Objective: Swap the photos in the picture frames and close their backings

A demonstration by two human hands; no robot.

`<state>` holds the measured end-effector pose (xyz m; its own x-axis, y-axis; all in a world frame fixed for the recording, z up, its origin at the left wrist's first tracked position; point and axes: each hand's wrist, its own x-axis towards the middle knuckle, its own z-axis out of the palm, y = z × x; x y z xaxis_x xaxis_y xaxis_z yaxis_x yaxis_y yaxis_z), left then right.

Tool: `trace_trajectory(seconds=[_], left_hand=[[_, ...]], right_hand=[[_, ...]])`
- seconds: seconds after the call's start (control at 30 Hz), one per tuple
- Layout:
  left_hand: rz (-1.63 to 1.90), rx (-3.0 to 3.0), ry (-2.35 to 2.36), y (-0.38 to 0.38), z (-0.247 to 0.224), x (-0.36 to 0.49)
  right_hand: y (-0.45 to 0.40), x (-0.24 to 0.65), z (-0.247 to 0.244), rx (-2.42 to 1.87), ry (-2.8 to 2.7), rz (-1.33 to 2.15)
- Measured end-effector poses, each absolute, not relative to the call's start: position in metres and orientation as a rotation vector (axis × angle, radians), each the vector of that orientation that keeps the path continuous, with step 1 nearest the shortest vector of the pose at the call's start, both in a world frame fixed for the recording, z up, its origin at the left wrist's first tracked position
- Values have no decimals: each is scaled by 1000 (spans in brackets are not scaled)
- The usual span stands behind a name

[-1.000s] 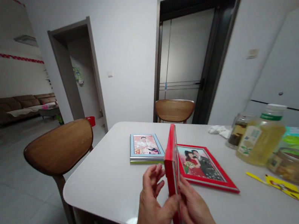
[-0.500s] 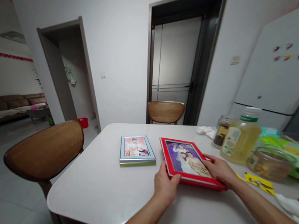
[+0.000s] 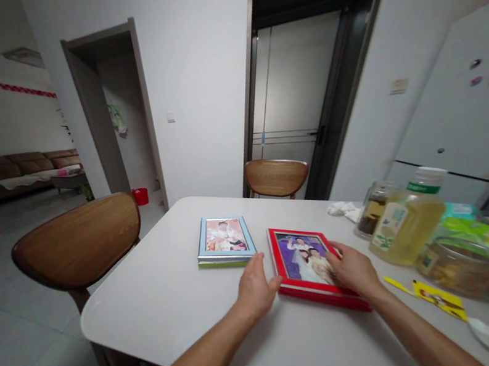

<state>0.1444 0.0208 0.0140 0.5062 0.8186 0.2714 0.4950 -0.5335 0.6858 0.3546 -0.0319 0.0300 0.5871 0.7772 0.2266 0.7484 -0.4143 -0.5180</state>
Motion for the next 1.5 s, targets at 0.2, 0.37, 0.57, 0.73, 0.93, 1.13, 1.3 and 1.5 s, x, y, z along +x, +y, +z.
trace_trajectory(seconds=[0.2, 0.37, 0.57, 0.73, 0.93, 1.13, 1.3, 1.5], left_hand=[[757, 2302, 1364, 76, 20, 85], [674, 2357, 1389, 81, 17, 61], [712, 2304, 1395, 53, 24, 52], [765, 2240, 1281, 26, 36, 41], [919, 1853, 888, 0, 57, 36], [995, 1254, 628, -19, 76, 17], [986, 1144, 525, -31, 62, 0], [938, 1214, 603, -16, 32, -5]], right_hand=[[6, 260, 36, -1922, -1472, 241], [39, 221, 18, -1878, -1356, 362], [33, 221, 15, -1749, -1078, 438], [3, 203, 32, -1421, -885, 601], [-45, 161, 54, -1276, -1014, 440], [-105, 145, 52, -1145, -1768, -190], [-122, 133, 31, -1060, -1967, -239], [-110, 122, 15, -1005, -2122, -214]])
